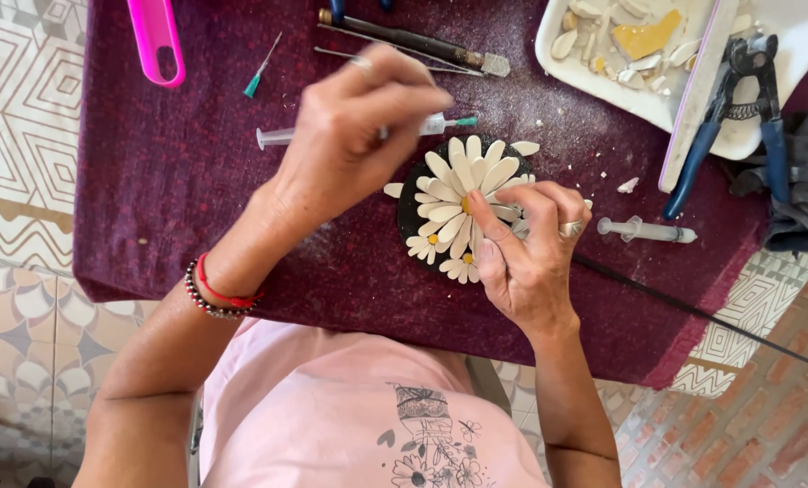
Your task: Assembling a decorative flower by gluing petals onto a base using a syringe and pliers
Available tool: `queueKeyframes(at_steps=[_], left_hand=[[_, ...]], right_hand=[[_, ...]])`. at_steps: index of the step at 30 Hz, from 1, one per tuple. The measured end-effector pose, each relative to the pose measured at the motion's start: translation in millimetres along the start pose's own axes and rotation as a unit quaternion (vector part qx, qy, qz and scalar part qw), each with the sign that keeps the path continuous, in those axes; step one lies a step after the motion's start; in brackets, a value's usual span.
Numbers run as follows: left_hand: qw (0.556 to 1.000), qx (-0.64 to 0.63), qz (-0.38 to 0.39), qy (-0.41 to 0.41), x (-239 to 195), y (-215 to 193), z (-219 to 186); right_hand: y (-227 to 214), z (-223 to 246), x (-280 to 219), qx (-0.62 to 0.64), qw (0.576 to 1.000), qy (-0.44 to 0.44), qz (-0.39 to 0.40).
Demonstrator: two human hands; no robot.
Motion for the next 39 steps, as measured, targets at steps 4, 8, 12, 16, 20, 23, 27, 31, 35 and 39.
queueKeyframes(at_steps=[4,8,12,16,20,23,27,31,35,39], left_hand=[[0.976,0.109,0.182,0.058,4.1,21.3,-4.1],[0.94,0.192,0.269,0.091,8.9,42.1,-1.2],[0.932,0.192,0.295,0.083,9.4,50.9,6.0],[0.936,0.167,0.298,0.08,8.7,50.1,9.5],[0.943,0.134,0.296,0.071,11.4,42.2,11.4],[0.954,0.028,0.298,0.022,18.5,33.9,7.9],[0.952,-0.112,0.283,0.01,23.2,30.6,4.7],[0.947,-0.187,0.26,-0.009,22.9,32.2,2.7],[0.951,-0.182,0.25,-0.009,24.0,29.6,0.3],[0.958,-0.163,0.229,-0.05,27.1,24.3,-2.9]], right_hand=[[0.3,-3.6,-1.4,0.011,1.0,0.017,-0.001],[-1.2,-4.2,0.6,0.035,0.999,0.024,-0.006],[-1.4,-5.1,2.1,0.053,0.998,0.037,-0.004],[0.0,-4.8,2.3,0.068,0.997,0.038,-0.006],[-0.9,-10.0,-2.9,0.1,0.991,0.061,-0.064],[-7.7,-11.5,-1.8,0.109,0.987,0.072,-0.092],[-10.6,-11.1,1.4,0.12,0.984,0.08,-0.103],[-15.6,-6.7,4.3,0.112,0.987,0.074,-0.093],[-15.8,-8.0,4.9,0.114,0.986,0.068,-0.1],[-4.6,-23.0,3.6,0.072,0.992,0.035,-0.097]])
Point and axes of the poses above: each hand's wrist, its own x-axis towards the middle knuckle, its own y-axis out of the palm, z = x × y, the point moved 5 cm from there along x, towards the middle knuckle, and after that the axes turned 9 degrees about -z, right-handed, at the moved point
